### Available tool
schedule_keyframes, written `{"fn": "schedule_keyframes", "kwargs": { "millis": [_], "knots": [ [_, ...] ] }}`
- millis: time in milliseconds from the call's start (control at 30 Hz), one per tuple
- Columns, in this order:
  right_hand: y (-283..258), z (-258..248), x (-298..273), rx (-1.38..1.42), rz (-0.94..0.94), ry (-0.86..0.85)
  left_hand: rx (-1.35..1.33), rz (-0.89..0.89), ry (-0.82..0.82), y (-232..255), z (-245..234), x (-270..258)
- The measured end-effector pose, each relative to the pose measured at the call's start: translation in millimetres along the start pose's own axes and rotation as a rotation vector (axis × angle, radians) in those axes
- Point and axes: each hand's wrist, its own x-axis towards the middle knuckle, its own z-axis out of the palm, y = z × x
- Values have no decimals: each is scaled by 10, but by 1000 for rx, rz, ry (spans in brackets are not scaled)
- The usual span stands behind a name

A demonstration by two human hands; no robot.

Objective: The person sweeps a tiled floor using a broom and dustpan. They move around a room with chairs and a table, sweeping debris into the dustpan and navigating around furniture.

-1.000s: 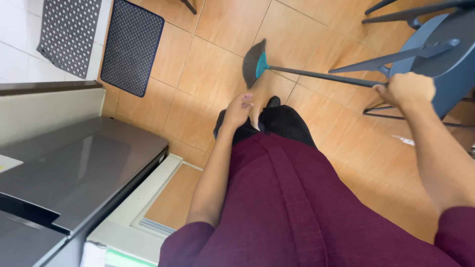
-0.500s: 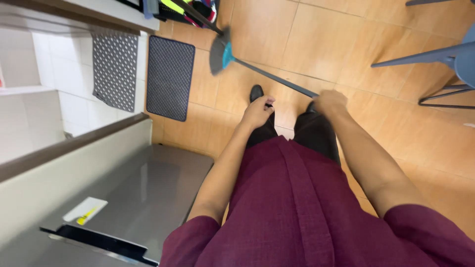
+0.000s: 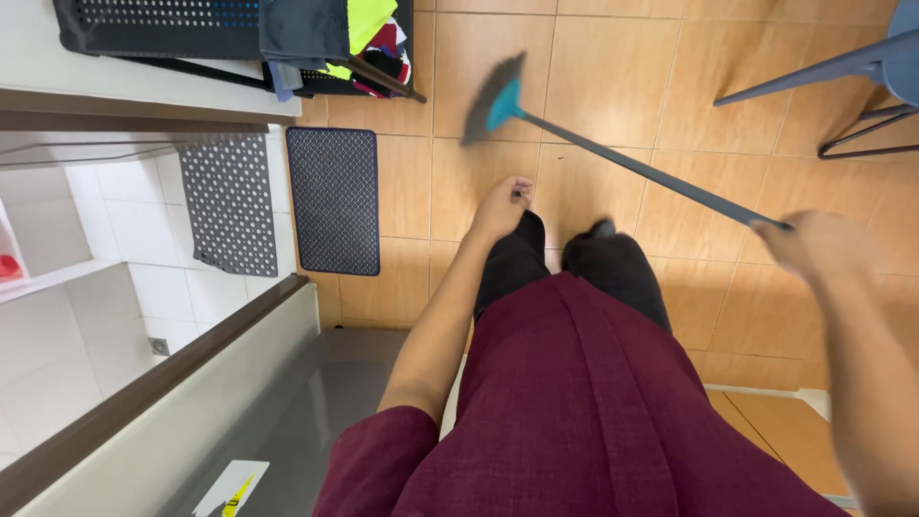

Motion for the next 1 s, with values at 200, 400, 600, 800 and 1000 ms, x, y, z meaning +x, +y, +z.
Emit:
{"fn": "schedule_keyframes", "kwargs": {
  "millis": [200,400,600,800,1000],
  "knots": [
    [-1671,678,851,364,-326,-49,57,-60,-45,354,126,-314],
    [-1392,1531,776,507,-174,-192,204,40,58,110,184,-809],
    [787,2845,184,379,90,-239,119,61,58,-155,823,-1253],
    [1279,2137,-1107,220,46,-80,208,-53,-80,-11,1476,-1908],
    [632,1772,-1363,-19,-343,24,190,10,-78,-421,1644,-2274]
  ]
}}
